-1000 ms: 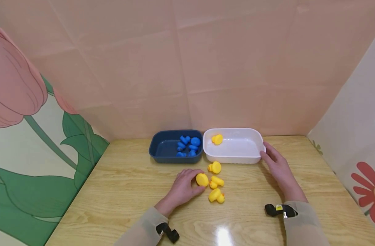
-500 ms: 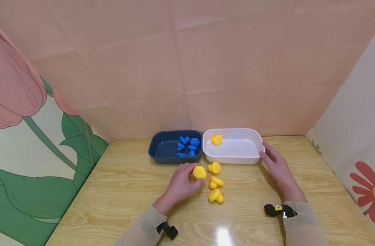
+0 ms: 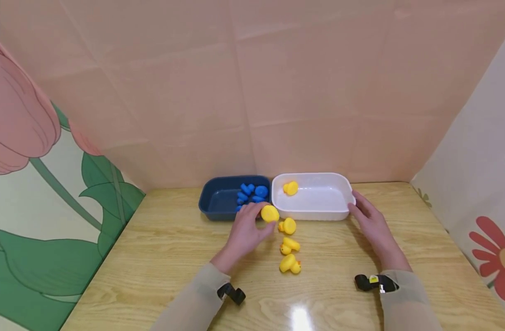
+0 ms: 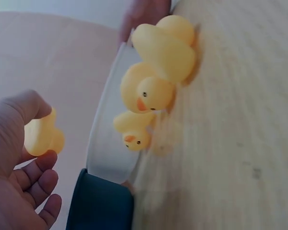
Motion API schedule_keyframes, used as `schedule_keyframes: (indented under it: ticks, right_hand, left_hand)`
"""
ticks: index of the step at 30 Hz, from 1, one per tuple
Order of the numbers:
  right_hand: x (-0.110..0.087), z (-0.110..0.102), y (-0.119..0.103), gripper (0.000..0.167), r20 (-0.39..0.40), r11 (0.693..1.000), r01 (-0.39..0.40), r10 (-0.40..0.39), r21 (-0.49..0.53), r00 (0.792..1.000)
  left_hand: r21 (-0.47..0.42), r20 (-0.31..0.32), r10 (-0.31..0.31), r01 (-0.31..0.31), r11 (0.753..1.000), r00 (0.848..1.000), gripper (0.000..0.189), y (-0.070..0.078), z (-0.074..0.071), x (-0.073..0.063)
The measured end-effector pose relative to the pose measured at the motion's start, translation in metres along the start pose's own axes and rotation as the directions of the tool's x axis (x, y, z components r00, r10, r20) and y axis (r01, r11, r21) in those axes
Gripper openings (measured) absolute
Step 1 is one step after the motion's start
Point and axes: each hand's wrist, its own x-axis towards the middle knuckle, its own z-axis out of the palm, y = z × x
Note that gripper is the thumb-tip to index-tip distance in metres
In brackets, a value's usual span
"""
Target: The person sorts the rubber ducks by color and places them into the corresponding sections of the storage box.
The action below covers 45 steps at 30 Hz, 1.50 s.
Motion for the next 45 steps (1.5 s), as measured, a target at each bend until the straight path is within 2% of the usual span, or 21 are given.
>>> schedule_keyframes:
  ticks: [10, 17, 24, 35, 45]
  right_hand:
    - [0.0, 0.002, -0.001, 0.083, -0.006, 0.999, 0.031, -0.031, 0.012, 1.0]
    - [0.002, 0.003, 0.001, 0.082, -0.009, 0.999, 0.028, -0.028, 0.019, 1.0]
    - [0.003, 0.004, 0.001, 0.082, -0.01, 0.999, 0.034, -0.034, 0.014, 0.999]
    - [0.002, 0.004, 0.002, 0.083, 0.002, 0.999, 0.03, -0.03, 0.017, 1.0]
    - [0.003, 0.003, 0.002, 0.081, 0.001, 0.999, 0.043, -0.043, 0.033, 0.999]
  left_hand:
    - [0.092, -0.039, 0.018, -0.014, 0.996, 0.999, 0.059, 0.006, 0.005, 0.027]
    - [0.117, -0.021, -0.023, 0.025, 0.993, 1.0, 0.062, 0.012, 0.012, 0.041]
    - [0.168, -0.021, -0.038, 0.041, 0.985, 0.999, 0.064, 0.012, 0.02, 0.053]
    - [0.195, -0.019, -0.054, 0.056, 0.979, 0.998, 0.063, 0.009, 0.029, 0.062]
    - [0.189, -0.013, -0.074, 0.075, 0.979, 0.997, 0.07, 0.008, 0.03, 0.064]
